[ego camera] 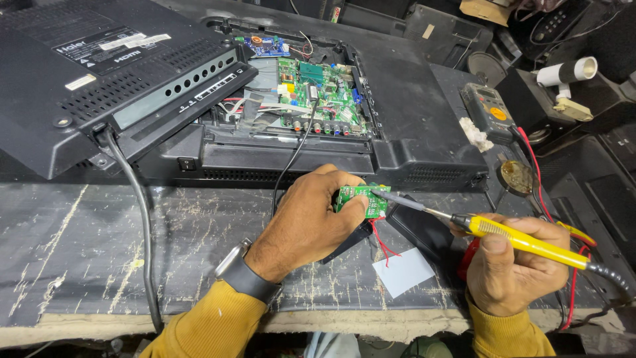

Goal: The person repairs a small green circuit board at a cluttered workbench. They unscrew a black plastic housing with a screwdriver, open it, handle the board and wires, then use a soldering iron to solder components on the board, repeatedly touching the iron to the board while holding it steady.

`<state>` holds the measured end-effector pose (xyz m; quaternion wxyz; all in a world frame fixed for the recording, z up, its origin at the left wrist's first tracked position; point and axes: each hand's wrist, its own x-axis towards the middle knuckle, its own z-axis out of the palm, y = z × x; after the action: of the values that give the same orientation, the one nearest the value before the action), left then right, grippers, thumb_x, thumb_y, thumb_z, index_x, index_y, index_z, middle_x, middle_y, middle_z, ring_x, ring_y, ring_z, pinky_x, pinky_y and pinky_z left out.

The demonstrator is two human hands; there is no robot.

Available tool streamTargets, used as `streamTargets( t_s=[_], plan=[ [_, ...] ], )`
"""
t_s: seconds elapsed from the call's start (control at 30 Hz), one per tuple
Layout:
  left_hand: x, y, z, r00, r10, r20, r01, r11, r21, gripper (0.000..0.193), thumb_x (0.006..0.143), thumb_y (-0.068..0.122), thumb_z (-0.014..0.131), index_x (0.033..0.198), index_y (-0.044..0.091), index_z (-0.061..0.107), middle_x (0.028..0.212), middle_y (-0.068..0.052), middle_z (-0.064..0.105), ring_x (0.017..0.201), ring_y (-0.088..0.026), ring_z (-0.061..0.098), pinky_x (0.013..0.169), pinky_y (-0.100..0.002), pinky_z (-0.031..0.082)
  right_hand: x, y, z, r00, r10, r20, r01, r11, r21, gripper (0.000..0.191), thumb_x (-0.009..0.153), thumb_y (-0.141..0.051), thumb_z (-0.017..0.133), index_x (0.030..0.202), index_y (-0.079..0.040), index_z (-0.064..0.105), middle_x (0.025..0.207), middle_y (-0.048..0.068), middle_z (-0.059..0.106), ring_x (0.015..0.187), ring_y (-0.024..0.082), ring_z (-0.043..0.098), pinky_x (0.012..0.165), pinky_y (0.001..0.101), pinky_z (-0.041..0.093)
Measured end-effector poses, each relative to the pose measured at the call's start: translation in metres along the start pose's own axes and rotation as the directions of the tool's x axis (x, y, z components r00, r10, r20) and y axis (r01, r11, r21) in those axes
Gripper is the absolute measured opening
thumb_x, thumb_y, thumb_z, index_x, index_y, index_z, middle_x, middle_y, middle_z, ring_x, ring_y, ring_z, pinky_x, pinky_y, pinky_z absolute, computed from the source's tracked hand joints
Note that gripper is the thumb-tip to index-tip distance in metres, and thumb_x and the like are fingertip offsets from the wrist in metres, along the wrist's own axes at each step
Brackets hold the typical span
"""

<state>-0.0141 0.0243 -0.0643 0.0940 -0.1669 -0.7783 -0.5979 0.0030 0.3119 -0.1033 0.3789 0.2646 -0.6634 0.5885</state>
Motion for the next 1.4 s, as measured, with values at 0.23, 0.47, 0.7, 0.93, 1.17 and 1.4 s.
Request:
streamTargets(
  t_s=[0.23,0.47,0.7,0.93,1.17,1.4],
  plan=[
    [0.0,0.001,0.0,1.0,-0.016,0.005,0.016,1.0,0.007,0.027,0.086,0.022,0.067,0.102,0.002,0.074,0.081,-0.008,0.063,0.066,-0.02,0.062,0.061,-0.037,0.049,-0.002,0.005,-0.005,0.999,-0.043,0.017,0.043,0.999,-0.006,0.028,0.11,-0.012,0.075,0.118,0.0,0.051,0.095,0.018,0.068,0.088,0.026,0.074,0.093,0.0417,0.065],
    [-0.002,0.001,-0.001,1.0,-0.003,-0.008,0.003,1.0,0.013,0.024,0.087,0.021,0.066,0.101,0.004,0.074,0.085,-0.009,0.063,0.07,-0.022,0.063,0.065,-0.037,0.05,0.0,0.006,-0.005,0.998,-0.05,0.04,0.051,0.999,-0.018,0.027,0.11,-0.012,0.073,0.12,-0.001,0.051,0.095,0.019,0.07,0.087,0.024,0.074,0.094,0.0422,0.065],
    [-0.002,0.0,-0.001,0.999,0.045,-0.022,-0.044,0.999,0.018,0.024,0.087,0.02,0.066,0.102,0.004,0.074,0.087,-0.01,0.063,0.073,-0.025,0.064,0.067,-0.038,0.05,-0.001,0.007,-0.006,0.999,-0.041,0.029,0.041,0.999,-0.011,0.026,0.111,-0.011,0.074,0.12,0.0,0.051,0.096,0.02,0.07,0.088,0.025,0.073,0.095,0.0429,0.065],
    [-0.002,0.002,-0.001,1.0,0.021,-0.018,-0.021,1.0,0.021,0.022,0.086,0.02,0.066,0.099,0.004,0.074,0.085,-0.009,0.063,0.071,-0.024,0.063,0.065,-0.038,0.049,0.001,0.005,-0.006,0.999,-0.039,0.034,0.04,0.999,-0.03,0.028,0.109,-0.013,0.073,0.119,-0.001,0.051,0.095,0.019,0.069,0.088,0.026,0.074,0.092,0.0405,0.065],
    [-0.001,0.005,-0.001,0.999,0.027,-0.024,-0.027,1.0,0.016,0.022,0.086,0.02,0.067,0.1,0.004,0.074,0.083,-0.009,0.062,0.068,-0.022,0.061,0.063,-0.037,0.049,0.004,0.002,-0.004,0.999,-0.033,0.037,0.033,0.999,0.014,0.028,0.112,-0.013,0.074,0.117,0.0,0.05,0.096,0.021,0.07,0.089,0.027,0.074,0.091,0.0407,0.065],
    [-0.002,0.005,-0.002,1.0,-0.002,-0.002,0.003,1.0,0.023,0.026,0.088,0.022,0.066,0.104,0.004,0.073,0.084,-0.008,0.062,0.068,-0.021,0.063,0.064,-0.036,0.05,0.014,-0.005,-0.003,0.992,0.056,-0.11,-0.037,0.985,0.171,0.028,0.112,-0.013,0.072,0.117,0.003,0.05,0.098,0.023,0.069,0.081,0.026,0.073,0.081,0.0453,0.066]
  ],
)
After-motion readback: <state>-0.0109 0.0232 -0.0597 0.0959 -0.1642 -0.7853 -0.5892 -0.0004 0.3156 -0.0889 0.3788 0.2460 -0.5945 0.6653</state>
